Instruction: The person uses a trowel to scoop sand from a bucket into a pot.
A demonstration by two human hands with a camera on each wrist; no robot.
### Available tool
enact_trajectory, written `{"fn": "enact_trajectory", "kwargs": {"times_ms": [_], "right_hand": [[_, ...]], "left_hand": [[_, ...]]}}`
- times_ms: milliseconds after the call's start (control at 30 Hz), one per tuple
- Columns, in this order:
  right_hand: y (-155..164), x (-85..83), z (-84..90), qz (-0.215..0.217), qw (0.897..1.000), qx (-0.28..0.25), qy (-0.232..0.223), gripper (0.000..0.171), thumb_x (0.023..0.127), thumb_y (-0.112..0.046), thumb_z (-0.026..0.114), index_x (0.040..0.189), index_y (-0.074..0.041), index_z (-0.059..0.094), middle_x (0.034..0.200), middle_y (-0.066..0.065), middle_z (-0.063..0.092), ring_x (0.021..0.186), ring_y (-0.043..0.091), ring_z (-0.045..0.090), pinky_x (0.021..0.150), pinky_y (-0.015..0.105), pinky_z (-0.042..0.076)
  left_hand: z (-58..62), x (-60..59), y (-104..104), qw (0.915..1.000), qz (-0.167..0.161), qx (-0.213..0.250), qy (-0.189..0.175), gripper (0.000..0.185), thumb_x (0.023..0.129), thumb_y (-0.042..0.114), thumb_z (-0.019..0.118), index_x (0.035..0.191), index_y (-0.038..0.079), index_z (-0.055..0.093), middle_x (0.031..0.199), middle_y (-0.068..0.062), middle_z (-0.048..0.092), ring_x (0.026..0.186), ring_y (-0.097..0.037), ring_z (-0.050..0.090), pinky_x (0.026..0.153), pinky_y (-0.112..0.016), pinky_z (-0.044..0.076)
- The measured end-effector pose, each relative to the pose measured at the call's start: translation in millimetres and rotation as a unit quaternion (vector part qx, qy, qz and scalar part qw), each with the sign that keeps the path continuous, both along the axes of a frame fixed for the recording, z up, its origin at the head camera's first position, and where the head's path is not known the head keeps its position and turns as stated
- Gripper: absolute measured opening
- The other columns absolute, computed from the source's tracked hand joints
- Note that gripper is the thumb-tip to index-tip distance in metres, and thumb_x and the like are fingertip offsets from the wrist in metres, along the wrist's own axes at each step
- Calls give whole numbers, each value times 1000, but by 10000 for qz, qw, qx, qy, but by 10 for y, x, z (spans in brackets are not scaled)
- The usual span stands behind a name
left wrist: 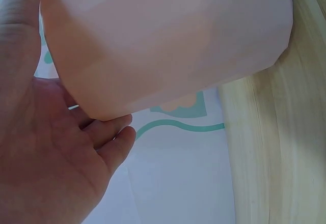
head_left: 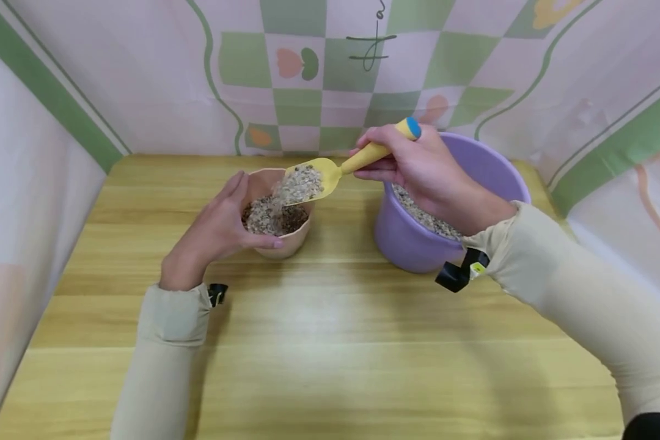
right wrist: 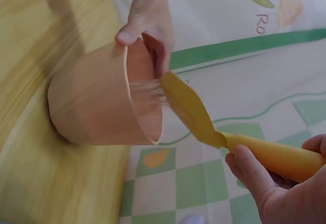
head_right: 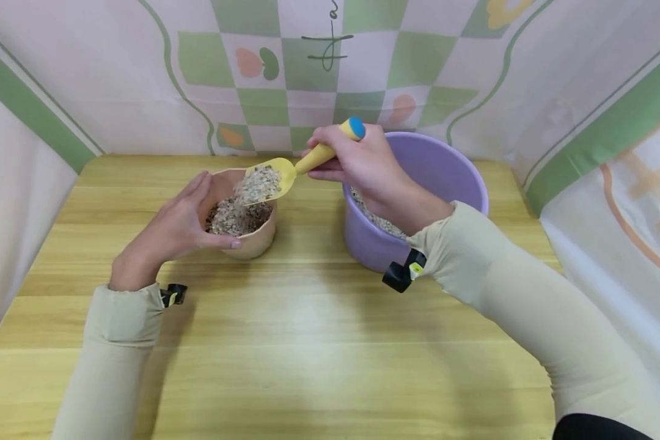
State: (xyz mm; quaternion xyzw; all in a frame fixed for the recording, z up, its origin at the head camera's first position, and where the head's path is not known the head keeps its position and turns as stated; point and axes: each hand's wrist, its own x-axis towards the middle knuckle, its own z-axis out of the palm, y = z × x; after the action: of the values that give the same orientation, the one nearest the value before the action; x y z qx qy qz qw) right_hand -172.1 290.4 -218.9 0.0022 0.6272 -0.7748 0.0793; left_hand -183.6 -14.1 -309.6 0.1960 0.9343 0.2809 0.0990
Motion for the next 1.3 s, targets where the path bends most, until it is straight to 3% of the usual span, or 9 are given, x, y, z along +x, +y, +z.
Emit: {"fn": "enact_trajectory", "kwargs": {"times_ms": [267, 433, 533, 700, 800, 967, 1067, 1200, 1300], "right_hand": [[-142, 20, 3, -154, 9955, 751, 551, 18, 96, -5, 60, 90, 6, 73, 96, 17, 70, 94, 31, 71, 82, 37, 59], [-191, 66, -18, 224, 9830, 1312, 1263, 18, 96, -5, 62, 98, 10, 71, 100, 19, 71, 96, 29, 70, 84, 36, 59], [-209, 104, -44, 585, 9639, 1804, 1868, 18, 96, -6, 64, 101, 10, 72, 102, 18, 72, 93, 27, 71, 83, 34, 59], [-216, 168, -76, 1200, 9073, 2767, 2929, 17, 95, -9, 65, 104, 2, 75, 104, 12, 74, 93, 18, 69, 82, 28, 57], [-211, 198, -82, 1323, 8938, 2926, 3130, 18, 95, -11, 66, 106, 0, 75, 106, 11, 74, 97, 16, 68, 84, 27, 55], [-179, 212, -86, 977, 9046, 2819, 3044, 17, 96, -11, 66, 105, -2, 76, 105, 8, 75, 86, 19, 69, 72, 23, 55], [-141, 218, -65, 735, 9315, 2254, 2760, 16, 96, -8, 65, 103, 3, 75, 105, 12, 74, 86, 22, 70, 75, 24, 57], [-47, 240, -6, 299, 9709, 1155, 2077, 17, 96, -4, 64, 101, 11, 71, 104, 20, 73, 99, 28, 71, 87, 34, 58], [67, 267, 35, -36, 9858, 538, 1591, 20, 96, -6, 65, 104, 13, 68, 104, 23, 72, 102, 31, 70, 88, 37, 56]], "left_hand": [[25, 28, 4, 10000, 23, -2, -48, 141, 63, 66, 84, 159, 4, 3, 166, -12, -2, 150, -39, 12, 118, -58, 20], [33, 30, -6, 10000, 0, -28, 4, 141, 62, 68, 84, 159, 2, 4, 166, -15, 0, 149, -41, 14, 117, -59, 21], [35, 32, -14, 10000, -38, -38, 25, 141, 62, 69, 83, 159, 2, 4, 165, -17, 1, 148, -42, 14, 117, -60, 21], [31, 28, -36, 9999, -77, -66, 7, 142, 62, 71, 81, 159, 3, 3, 166, -16, -2, 149, -41, 12, 117, -59, 20], [31, 26, -40, 9999, -100, -95, 46, 141, 63, 72, 81, 159, 2, 3, 166, -16, -2, 149, -41, 12, 118, -59, 20], [33, 19, -51, 9997, -167, -137, 89, 140, 64, 69, 81, 158, 0, 4, 165, -18, -1, 149, -40, 12, 117, -59, 21], [45, 15, -54, 9997, -198, -160, 34, 139, 66, 67, 83, 158, 0, 3, 165, -17, -2, 150, -38, 10, 118, -58, 19], [63, 3, -65, 9997, -208, -94, -82, 140, 66, 64, 84, 158, 1, 1, 165, -16, -3, 151, -35, 6, 119, -57, 18], [69, -16, -67, 9997, -210, 42, -72, 139, 66, 63, 84, 159, 3, 0, 165, -16, -4, 151, -34, 5, 119, -56, 17]]}}
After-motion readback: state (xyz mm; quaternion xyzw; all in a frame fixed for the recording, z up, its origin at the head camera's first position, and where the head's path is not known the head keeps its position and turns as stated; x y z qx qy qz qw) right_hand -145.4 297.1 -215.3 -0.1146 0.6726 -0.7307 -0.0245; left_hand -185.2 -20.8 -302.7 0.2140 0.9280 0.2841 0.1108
